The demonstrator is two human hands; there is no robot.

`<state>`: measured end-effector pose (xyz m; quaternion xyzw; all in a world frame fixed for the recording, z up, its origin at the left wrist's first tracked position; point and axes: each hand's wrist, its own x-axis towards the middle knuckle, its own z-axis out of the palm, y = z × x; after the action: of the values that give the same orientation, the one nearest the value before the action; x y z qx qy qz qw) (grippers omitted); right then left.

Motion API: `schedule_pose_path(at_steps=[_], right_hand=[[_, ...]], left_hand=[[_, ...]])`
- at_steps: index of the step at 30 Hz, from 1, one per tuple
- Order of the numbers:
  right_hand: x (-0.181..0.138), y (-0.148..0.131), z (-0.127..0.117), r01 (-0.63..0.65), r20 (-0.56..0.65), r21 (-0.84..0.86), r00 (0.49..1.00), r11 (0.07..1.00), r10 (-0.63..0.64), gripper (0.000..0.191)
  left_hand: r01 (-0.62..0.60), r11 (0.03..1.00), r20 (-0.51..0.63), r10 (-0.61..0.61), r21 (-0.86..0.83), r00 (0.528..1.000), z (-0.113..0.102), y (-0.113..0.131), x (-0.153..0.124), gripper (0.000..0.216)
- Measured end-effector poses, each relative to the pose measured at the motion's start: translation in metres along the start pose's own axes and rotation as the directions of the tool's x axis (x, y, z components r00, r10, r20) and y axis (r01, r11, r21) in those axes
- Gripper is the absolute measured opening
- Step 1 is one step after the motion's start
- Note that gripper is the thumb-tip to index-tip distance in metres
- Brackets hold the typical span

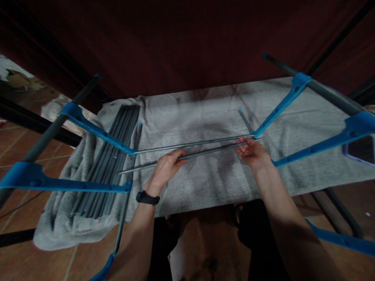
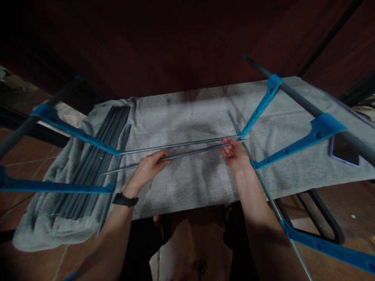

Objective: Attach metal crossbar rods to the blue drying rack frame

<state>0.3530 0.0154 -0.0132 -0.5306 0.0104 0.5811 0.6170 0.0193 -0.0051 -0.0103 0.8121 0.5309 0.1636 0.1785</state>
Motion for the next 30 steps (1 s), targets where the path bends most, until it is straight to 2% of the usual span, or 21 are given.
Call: schedule_pose_path(at_steps=[8,14,21,26,30], right_hand=[[0.003,-0.006,-0.002,-0.001,-0.033,0.029,0.999,1.000,0.002,0.025],[0.004,-0.011,-0.008,0.016,-0.037,0.103,0.999,0.995,-0.012,0.024],[0.006,-0.014,-0.014,0.042,-0.060,0.177,0.998,0.983,-0.032,0.038],[0.005,-0.015,-0.012,0.065,-0.058,0.149,0.997,0.987,-0.057,0.028],[0.000,-0.016,-0.008,0.044,-0.085,0.173,0.996,0.984,-0.030,0.029]], left_hand=[[0.003,1.000,0.002,-0.003,0.030,1.000,-0.004,-0.005,-0.001,0.020],[0.068,0.998,0.004,-0.068,0.003,0.998,-0.007,-0.008,-0.002,0.020],[0.027,0.999,0.014,-0.027,0.024,1.000,-0.010,-0.014,-0.002,0.016],[0.012,0.999,0.004,-0.012,0.031,1.000,-0.009,-0.013,-0.002,0.019],[0.041,0.999,0.008,-0.041,0.022,0.999,-0.008,-0.012,-0.002,0.018]])
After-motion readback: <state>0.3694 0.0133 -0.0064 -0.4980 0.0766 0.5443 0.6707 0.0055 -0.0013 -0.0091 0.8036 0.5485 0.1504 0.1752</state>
